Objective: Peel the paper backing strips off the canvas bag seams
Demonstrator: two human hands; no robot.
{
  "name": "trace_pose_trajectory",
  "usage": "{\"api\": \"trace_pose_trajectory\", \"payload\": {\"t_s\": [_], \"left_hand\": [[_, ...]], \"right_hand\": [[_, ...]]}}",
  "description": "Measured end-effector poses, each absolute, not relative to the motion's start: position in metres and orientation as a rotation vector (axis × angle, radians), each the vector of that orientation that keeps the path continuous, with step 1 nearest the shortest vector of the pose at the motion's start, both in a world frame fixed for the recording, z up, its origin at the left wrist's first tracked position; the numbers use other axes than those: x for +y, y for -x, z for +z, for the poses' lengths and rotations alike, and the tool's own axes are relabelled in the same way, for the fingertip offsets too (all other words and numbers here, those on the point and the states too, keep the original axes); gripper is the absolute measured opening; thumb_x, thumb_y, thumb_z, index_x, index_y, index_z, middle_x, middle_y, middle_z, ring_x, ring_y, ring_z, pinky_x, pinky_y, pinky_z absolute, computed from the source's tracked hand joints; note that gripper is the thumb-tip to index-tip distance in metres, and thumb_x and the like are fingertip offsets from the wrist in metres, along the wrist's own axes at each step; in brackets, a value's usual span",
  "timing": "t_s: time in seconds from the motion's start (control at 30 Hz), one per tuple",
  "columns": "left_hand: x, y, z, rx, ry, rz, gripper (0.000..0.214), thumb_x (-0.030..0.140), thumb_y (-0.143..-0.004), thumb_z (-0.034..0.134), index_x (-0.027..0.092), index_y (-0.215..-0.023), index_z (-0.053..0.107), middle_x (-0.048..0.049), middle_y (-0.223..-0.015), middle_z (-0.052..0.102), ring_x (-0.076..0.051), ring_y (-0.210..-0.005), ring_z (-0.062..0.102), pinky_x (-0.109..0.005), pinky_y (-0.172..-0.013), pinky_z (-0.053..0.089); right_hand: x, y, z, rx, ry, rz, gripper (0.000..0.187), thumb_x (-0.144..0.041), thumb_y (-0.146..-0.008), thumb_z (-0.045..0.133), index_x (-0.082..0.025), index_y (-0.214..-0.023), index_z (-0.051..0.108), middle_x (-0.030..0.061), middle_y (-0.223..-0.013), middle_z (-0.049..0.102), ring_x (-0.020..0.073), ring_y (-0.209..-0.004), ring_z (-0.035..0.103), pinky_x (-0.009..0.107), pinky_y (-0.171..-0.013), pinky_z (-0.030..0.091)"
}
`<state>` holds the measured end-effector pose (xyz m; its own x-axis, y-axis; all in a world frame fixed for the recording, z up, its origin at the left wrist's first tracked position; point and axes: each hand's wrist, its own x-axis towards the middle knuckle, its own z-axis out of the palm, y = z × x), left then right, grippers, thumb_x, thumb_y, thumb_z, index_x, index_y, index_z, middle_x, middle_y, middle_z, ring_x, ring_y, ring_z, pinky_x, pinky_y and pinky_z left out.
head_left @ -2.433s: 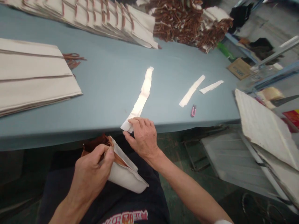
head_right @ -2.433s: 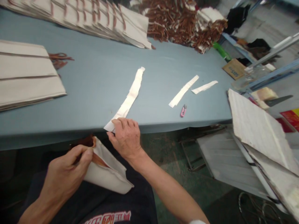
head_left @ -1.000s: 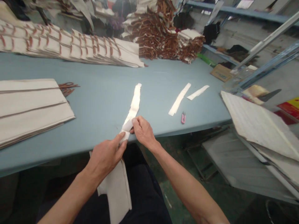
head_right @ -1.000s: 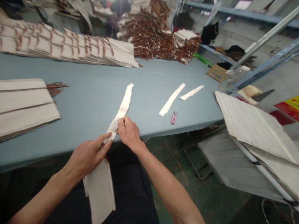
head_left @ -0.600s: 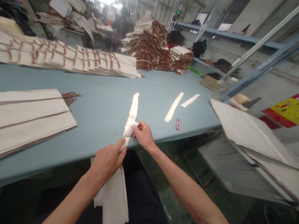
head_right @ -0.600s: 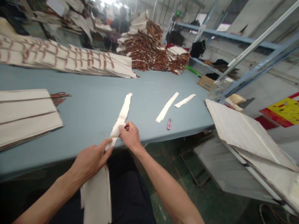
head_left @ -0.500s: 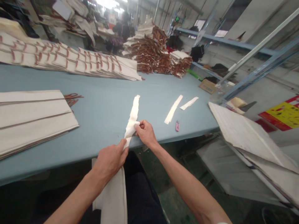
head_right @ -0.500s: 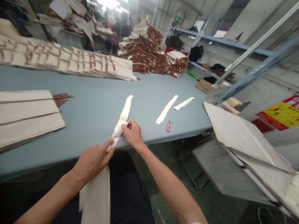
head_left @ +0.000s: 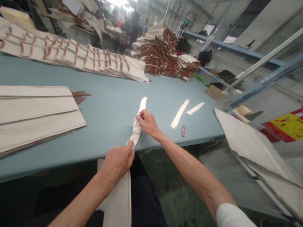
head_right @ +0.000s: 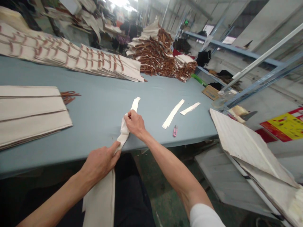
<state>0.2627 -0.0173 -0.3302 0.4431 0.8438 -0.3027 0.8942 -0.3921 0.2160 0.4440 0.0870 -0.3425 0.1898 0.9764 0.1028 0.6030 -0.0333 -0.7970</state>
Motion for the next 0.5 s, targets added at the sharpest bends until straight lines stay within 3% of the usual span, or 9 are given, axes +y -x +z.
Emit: {"api": "trace_pose_trajectory", "payload": {"t_s": [0.13, 0.4, 0.5], "left_hand": [[-0.017, -0.263, -0.33, 1.487, -2.341, -0.222, 0.041, 0.03, -0.118, 0.04, 0.016, -0.148, 0.064, -0.0208, -0.103, 0.087, -0.04, -0.1, 0.087, -0.048, -0.084, 0.065], [-0.01, -0.262, -0.333, 1.481, -2.313, -0.286, 0.047, 0.033, -0.118, 0.041, 0.017, -0.157, 0.06, -0.0201, -0.103, 0.088, -0.044, -0.104, 0.088, -0.053, -0.088, 0.067], [-0.009, -0.263, -0.337, 1.49, -2.291, -0.315, 0.048, 0.032, -0.118, 0.041, 0.017, -0.16, 0.059, -0.0194, -0.102, 0.089, -0.044, -0.103, 0.088, -0.052, -0.088, 0.067]], "right_hand": [[0.116, -0.457, -0.328, -1.417, 1.702, 0.576, 0.016, -0.028, -0.1, 0.066, -0.025, -0.087, 0.057, -0.0066, -0.072, 0.064, 0.0159, -0.072, 0.065, 0.027, -0.073, 0.048], [0.189, -0.504, -0.299, -1.189, 1.679, 0.564, 0.015, -0.027, -0.111, 0.062, -0.02, -0.097, 0.062, -0.006, -0.072, 0.063, 0.01, -0.058, 0.06, 0.021, -0.06, 0.049], [0.215, -0.516, -0.304, -1.161, 1.682, 0.609, 0.02, -0.034, -0.112, 0.069, -0.015, -0.104, 0.069, -0.002, -0.083, 0.069, 0.0111, -0.064, 0.065, 0.023, -0.06, 0.056]]}}
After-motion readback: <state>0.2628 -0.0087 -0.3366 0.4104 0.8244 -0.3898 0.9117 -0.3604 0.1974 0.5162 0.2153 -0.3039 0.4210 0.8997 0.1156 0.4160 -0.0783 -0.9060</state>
